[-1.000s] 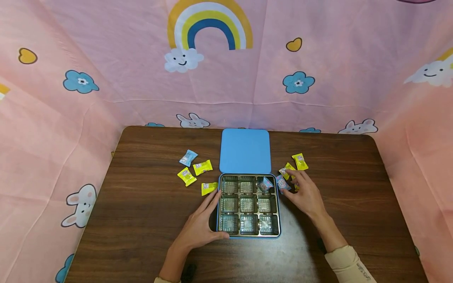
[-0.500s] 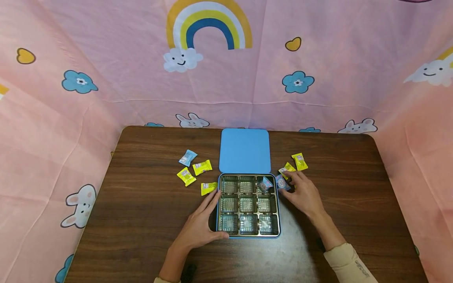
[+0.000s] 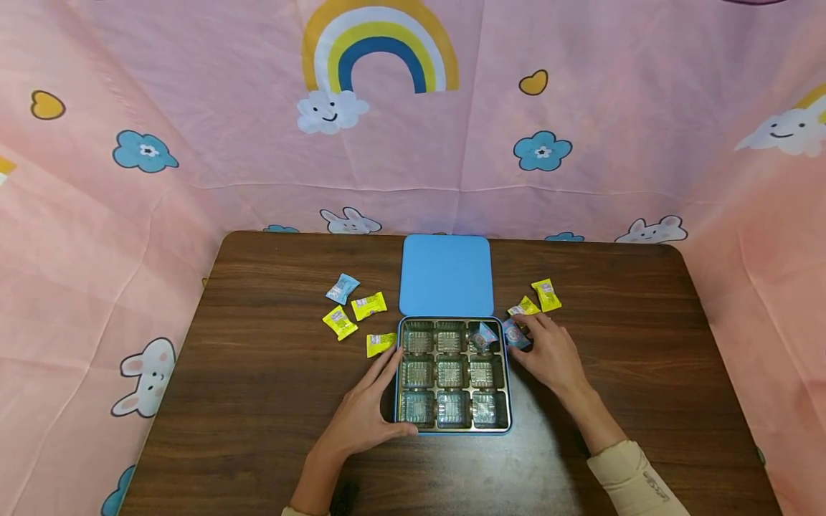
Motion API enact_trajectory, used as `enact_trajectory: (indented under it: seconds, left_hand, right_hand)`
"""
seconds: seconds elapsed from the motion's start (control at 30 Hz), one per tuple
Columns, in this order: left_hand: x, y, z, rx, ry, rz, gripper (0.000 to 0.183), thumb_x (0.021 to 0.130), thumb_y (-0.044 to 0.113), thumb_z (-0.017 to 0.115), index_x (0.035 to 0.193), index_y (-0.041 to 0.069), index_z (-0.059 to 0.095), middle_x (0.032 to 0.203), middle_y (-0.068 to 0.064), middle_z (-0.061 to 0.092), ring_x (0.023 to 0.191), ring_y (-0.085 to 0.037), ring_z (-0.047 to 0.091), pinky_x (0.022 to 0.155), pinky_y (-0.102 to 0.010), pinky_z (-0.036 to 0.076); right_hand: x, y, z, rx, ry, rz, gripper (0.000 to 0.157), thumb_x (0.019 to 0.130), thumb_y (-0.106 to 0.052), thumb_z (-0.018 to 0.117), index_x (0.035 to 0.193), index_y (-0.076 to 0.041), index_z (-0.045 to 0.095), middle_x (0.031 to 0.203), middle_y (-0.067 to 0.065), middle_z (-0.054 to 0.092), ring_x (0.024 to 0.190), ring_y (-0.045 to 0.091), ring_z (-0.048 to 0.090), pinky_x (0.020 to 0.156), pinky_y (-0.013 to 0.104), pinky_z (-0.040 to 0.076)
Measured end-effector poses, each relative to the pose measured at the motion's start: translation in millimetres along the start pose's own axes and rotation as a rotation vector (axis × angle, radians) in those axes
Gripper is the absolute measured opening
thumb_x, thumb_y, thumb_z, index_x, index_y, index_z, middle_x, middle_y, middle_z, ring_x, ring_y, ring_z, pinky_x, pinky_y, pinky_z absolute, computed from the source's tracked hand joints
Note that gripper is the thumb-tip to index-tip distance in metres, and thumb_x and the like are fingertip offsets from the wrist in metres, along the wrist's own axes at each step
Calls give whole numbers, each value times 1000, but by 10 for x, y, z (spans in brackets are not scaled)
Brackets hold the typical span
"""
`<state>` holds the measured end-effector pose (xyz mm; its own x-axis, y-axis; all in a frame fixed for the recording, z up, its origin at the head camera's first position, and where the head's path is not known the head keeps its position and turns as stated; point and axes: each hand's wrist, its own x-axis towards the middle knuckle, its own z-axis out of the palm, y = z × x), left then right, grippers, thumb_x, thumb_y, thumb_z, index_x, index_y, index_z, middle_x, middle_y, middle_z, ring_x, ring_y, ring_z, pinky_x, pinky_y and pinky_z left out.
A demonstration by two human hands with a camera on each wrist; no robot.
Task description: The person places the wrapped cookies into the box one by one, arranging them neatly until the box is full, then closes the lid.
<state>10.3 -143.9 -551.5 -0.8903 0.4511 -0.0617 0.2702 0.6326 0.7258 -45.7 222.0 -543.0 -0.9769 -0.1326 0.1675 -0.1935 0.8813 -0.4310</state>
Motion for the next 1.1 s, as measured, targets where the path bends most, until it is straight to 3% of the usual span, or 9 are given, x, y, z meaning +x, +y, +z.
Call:
enact_trajectory:
  seconds: [0.6,0.93,1.1]
  left_hand:
    - [3,8,3,5,3,-9,120,68,62,83,161,33,13,166,3,12,139,-39,39,85,-61,51]
    - [-7,19,2,-18,-1,-29,119,69,61,84,161,35,13,166,6,11,138,-38,41,85,-60,50]
    - [1,17,3,-9,-2,-27,117,70,65,80,161,35,13,166,7,10,139,-37,40,85,-60,51]
  right_hand:
    - [22,-39,5,-73,-6,-24,57,71,-19,89,122,-8,67,114,16,65,98,37,63,80,54,49]
    - [27,-41,24,-60,41,-29,53,68,-10,86,118,-5,66,109,19,65,96,41,61,83,57,48]
    - [29,-27,20,-68,91,-28,51,68,-8,85,115,-6,66,105,18,67,91,39,59,77,54,46]
